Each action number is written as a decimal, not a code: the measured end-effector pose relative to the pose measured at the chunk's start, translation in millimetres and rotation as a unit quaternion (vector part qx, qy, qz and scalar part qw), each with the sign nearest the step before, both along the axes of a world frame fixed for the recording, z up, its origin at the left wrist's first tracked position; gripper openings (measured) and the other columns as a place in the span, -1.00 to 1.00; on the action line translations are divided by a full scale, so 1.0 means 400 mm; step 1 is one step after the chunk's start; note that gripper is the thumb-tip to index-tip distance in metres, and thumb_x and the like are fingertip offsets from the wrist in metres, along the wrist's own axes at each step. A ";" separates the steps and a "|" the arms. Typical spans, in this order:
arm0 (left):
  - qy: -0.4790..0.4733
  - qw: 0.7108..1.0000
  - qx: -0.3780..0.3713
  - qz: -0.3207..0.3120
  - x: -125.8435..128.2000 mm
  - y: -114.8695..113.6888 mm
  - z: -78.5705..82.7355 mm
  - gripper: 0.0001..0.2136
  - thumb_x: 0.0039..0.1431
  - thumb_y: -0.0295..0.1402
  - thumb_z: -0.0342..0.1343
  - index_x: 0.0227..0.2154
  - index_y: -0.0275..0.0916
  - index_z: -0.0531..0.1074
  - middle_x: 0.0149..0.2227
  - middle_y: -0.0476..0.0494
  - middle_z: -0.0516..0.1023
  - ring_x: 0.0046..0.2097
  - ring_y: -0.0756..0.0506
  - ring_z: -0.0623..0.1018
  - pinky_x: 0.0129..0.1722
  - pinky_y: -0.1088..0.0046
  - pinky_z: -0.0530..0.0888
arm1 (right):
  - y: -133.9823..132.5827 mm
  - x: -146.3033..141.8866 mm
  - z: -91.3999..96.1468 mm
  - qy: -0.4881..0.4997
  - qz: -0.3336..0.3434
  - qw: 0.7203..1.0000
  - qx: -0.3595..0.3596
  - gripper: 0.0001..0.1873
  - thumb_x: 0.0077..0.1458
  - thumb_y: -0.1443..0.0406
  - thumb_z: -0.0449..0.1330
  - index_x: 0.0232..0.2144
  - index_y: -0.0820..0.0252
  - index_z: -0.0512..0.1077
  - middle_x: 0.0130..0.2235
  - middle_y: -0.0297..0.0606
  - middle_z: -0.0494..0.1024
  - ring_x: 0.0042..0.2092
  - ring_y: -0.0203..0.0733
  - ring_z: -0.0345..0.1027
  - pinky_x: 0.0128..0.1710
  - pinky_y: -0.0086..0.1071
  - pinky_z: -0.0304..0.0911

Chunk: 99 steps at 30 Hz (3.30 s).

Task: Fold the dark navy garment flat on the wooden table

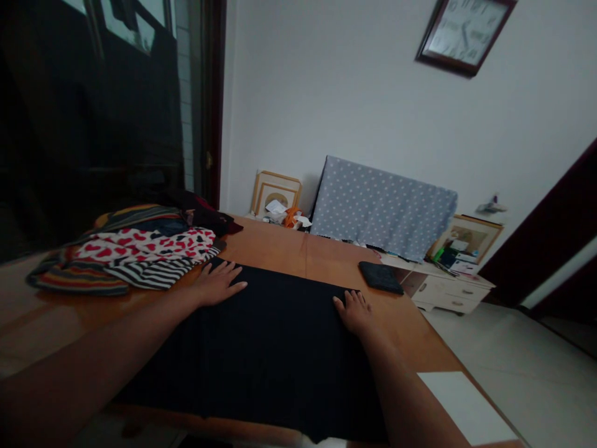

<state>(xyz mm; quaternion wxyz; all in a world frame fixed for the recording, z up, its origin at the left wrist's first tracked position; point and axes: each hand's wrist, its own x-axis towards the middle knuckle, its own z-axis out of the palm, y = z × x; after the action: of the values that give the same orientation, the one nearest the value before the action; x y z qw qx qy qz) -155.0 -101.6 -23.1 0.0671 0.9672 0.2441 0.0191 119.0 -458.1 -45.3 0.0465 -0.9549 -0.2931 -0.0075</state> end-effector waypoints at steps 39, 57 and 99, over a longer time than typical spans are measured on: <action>0.004 0.999 -0.024 -0.038 -0.279 -0.240 0.012 -0.24 0.30 0.24 -0.34 0.42 -0.05 0.05 0.48 -0.15 -0.07 0.48 -0.29 -0.10 0.36 -0.11 -0.11 | -0.209 -0.288 -0.002 -0.004 0.091 0.996 -0.007 -0.21 0.34 -0.11 -0.16 0.40 0.27 0.09 0.43 -0.02 0.07 0.46 0.13 -0.21 0.37 0.08 -0.22; -0.018 1.000 0.019 -0.005 -0.342 -0.277 -0.007 -0.26 0.30 0.23 -0.32 0.39 -0.06 0.14 0.47 -0.17 -0.02 0.47 -0.30 -0.05 0.36 -0.11 -0.05 | -0.283 -0.443 0.014 -0.025 0.032 0.999 0.036 -0.26 0.35 -0.11 -0.17 0.36 0.18 0.18 0.41 -0.07 0.13 0.45 0.04 -0.17 0.38 0.07 -0.30; -0.014 0.911 -0.063 -0.407 0.150 -0.784 0.037 -0.36 0.38 0.12 -0.26 0.41 -0.01 0.06 0.48 -0.14 -0.03 0.48 -0.30 -0.07 0.38 -0.16 -0.09 | -0.431 -0.256 0.036 0.013 -0.005 0.946 0.325 -0.54 0.28 0.13 0.02 0.07 0.15 0.52 0.07 -0.15 0.59 0.13 -0.07 0.45 0.15 -0.26 0.27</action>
<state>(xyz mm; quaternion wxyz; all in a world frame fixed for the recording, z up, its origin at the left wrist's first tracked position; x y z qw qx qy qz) -95.0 -415.0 -8.5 0.1333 0.9761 -0.1709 -0.0118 16.7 -630.4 -30.8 0.3581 -0.8895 -0.2692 -0.0902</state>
